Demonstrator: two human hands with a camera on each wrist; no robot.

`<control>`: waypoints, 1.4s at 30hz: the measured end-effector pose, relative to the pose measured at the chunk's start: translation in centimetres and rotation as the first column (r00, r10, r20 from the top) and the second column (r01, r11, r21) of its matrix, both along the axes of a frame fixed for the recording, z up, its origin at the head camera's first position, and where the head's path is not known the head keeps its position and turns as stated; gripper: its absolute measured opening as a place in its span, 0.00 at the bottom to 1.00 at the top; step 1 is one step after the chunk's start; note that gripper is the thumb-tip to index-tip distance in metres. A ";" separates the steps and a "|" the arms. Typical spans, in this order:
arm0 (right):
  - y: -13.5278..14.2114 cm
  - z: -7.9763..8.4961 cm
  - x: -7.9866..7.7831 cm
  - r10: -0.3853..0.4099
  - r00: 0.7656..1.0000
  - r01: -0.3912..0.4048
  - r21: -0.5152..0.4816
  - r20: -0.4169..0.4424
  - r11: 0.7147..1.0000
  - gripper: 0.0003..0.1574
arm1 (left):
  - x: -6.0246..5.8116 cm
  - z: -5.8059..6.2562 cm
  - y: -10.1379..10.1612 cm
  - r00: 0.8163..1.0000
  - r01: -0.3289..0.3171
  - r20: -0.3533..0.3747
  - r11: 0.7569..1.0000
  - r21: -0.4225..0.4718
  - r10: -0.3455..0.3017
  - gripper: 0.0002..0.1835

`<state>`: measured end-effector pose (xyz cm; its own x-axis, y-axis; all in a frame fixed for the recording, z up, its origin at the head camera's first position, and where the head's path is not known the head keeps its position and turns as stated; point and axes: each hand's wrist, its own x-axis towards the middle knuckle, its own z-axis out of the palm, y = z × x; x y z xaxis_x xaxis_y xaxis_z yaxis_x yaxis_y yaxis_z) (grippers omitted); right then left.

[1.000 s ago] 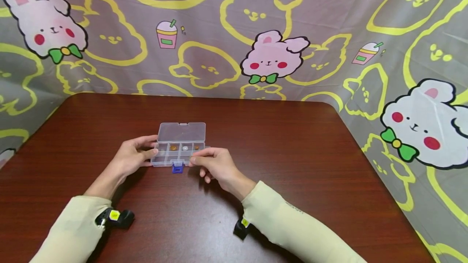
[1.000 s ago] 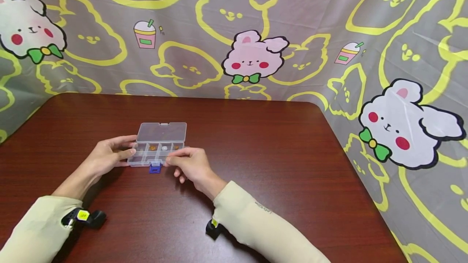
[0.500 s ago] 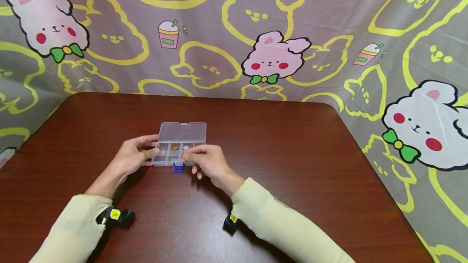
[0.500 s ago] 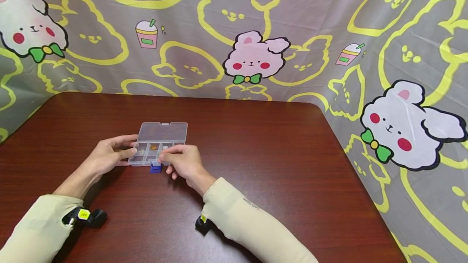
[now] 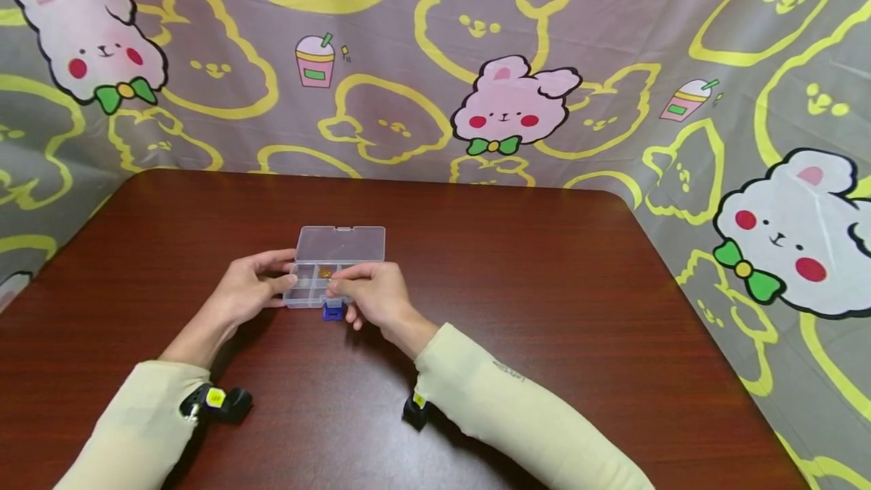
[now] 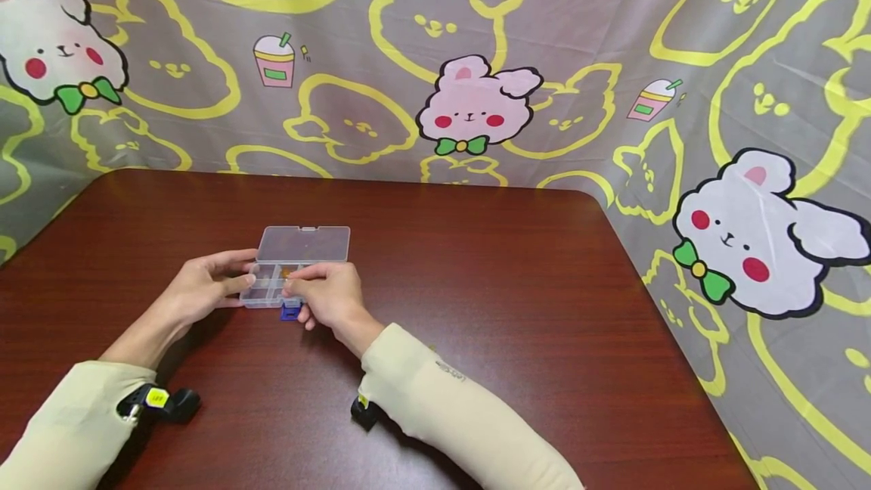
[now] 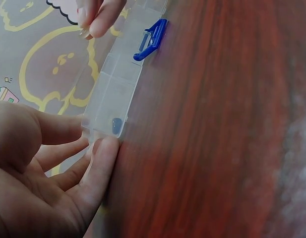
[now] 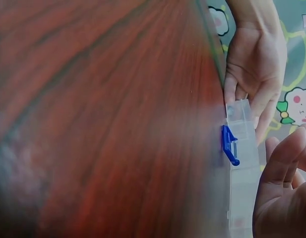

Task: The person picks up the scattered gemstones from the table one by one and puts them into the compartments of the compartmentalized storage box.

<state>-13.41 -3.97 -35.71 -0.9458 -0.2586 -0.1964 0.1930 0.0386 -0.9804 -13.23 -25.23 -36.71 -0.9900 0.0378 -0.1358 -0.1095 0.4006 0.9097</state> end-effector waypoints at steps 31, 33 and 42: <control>-0.7 0.2 -0.2 -0.032 0.999 0.031 0.081 0.009 0.996 0.03 | -0.1 -0.1 0.1 1.000 0.001 -0.016 1.000 0.025 -0.001 0.28; -0.6 0.1 -0.2 -0.034 0.999 0.034 0.082 0.007 0.996 0.03 | -0.1 -0.1 0.1 1.000 0.002 -0.021 1.000 0.028 -0.001 0.28; -0.1 0.1 -0.2 -0.032 0.999 0.033 0.083 -0.007 0.996 0.04 | -0.1 -0.2 0.0 1.000 0.006 -0.024 1.000 0.018 -0.005 0.28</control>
<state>-13.59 -4.06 -35.62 -0.9547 -0.2107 -0.2102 0.1897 0.1134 -0.9753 -13.28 -25.23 -36.96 -0.9928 0.0453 -0.1110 -0.0851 0.3850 0.9190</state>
